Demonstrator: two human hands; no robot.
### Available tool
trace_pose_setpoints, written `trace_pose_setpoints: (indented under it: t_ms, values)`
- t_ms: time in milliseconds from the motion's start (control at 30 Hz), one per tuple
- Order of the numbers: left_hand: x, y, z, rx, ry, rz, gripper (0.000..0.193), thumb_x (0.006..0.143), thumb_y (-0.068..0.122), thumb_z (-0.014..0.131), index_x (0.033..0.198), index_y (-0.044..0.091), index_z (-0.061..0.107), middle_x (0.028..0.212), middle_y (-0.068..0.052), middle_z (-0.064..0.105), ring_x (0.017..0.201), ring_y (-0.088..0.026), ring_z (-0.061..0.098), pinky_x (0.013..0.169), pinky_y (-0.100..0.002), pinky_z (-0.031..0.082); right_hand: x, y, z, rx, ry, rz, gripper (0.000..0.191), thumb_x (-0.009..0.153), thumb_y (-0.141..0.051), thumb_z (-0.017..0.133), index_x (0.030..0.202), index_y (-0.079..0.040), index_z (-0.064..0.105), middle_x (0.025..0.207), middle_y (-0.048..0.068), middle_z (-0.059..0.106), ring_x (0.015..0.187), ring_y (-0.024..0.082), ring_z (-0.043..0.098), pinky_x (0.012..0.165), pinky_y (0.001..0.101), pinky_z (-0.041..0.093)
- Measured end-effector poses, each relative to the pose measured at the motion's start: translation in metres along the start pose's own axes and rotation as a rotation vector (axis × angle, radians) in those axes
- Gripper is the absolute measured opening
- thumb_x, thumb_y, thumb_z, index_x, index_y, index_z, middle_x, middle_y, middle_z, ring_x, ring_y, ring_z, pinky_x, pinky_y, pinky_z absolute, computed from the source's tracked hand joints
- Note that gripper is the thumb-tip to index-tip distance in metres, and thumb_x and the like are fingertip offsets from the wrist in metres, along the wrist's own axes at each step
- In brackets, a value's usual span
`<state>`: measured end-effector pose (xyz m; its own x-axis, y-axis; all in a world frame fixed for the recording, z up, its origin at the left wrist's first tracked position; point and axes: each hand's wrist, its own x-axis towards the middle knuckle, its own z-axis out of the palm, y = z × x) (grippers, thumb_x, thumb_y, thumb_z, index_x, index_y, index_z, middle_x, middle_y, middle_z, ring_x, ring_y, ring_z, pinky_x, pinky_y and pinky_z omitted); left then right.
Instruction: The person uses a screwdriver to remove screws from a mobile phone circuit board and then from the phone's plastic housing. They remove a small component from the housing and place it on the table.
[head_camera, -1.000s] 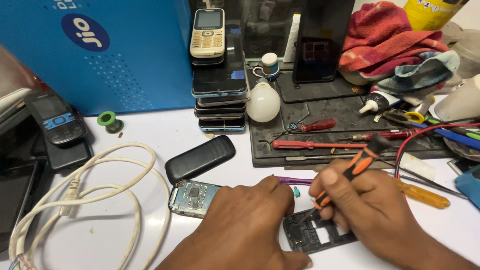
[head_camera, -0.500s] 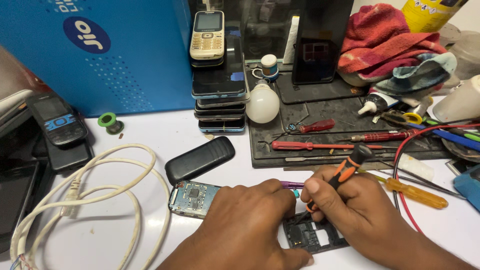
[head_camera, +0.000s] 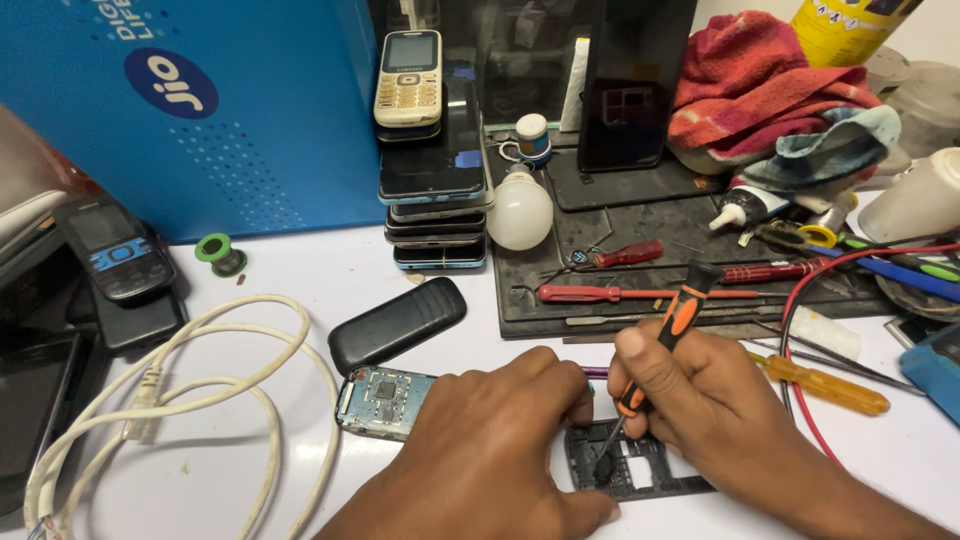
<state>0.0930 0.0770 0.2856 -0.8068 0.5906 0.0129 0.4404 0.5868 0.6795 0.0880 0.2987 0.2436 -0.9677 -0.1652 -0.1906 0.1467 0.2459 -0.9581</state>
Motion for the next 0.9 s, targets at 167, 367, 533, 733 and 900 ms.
trace_pose_setpoints:
  t_ms: [167, 367, 533, 733, 900]
  values:
    - [0.002, 0.001, 0.000, -0.051, -0.064, -0.108, 0.045, 0.060, 0.044, 0.082, 0.081, 0.007, 0.068, 0.087, -0.008, 0.064, 0.074, -0.031, 0.067, 0.066, -0.045, 0.049, 0.001, 0.003, 0.001, 0.001, 0.029, 0.003, 0.047, 0.099, -0.039, 0.048, 0.079, -0.001, 0.069, 0.058, 0.005, 0.063, 0.048, 0.009, 0.047, 0.043, 0.0263, 0.037]
    - [0.002, 0.001, 0.005, -0.016, -0.011, -0.064, 0.033, 0.073, 0.041, 0.077, 0.078, 0.008, 0.074, 0.086, -0.009, 0.065, 0.076, -0.030, 0.068, 0.070, -0.046, 0.051, 0.003, 0.016, -0.006, 0.001, 0.040, -0.050, 0.046, 0.105, -0.040, 0.049, 0.086, -0.002, 0.068, 0.062, 0.005, 0.064, 0.045, 0.009, 0.046, 0.039, 0.0260, 0.036]
    - [0.002, -0.001, 0.007, -0.054, 0.081, 0.001, 0.034, 0.071, 0.037, 0.078, 0.085, 0.006, 0.075, 0.087, -0.008, 0.067, 0.075, -0.029, 0.069, 0.068, -0.043, 0.053, 0.003, 0.018, -0.008, 0.086, 0.096, -0.041, 0.049, 0.109, -0.043, 0.049, 0.093, -0.001, 0.069, 0.066, 0.008, 0.064, 0.045, 0.010, 0.050, 0.039, 0.0260, 0.039]
    - [0.003, -0.002, 0.008, -0.089, 0.082, 0.004, 0.031, 0.074, 0.036, 0.077, 0.089, 0.009, 0.077, 0.085, -0.008, 0.068, 0.075, -0.026, 0.070, 0.066, -0.041, 0.053, 0.001, 0.009, -0.009, 0.133, 0.211, 0.026, 0.056, 0.098, -0.047, 0.045, 0.082, 0.001, 0.070, 0.058, 0.010, 0.064, 0.041, 0.010, 0.046, 0.037, 0.0263, 0.035]
    - [0.003, -0.007, 0.011, -0.235, 0.122, 0.037, 0.025, 0.079, 0.031, 0.077, 0.088, 0.008, 0.077, 0.082, -0.005, 0.071, 0.074, -0.020, 0.071, 0.065, -0.035, 0.054, 0.002, 0.008, -0.014, 0.196, 0.337, -0.087, 0.054, 0.109, -0.045, 0.043, 0.094, 0.002, 0.065, 0.069, 0.015, 0.066, 0.046, 0.014, 0.050, 0.043, 0.0280, 0.040]
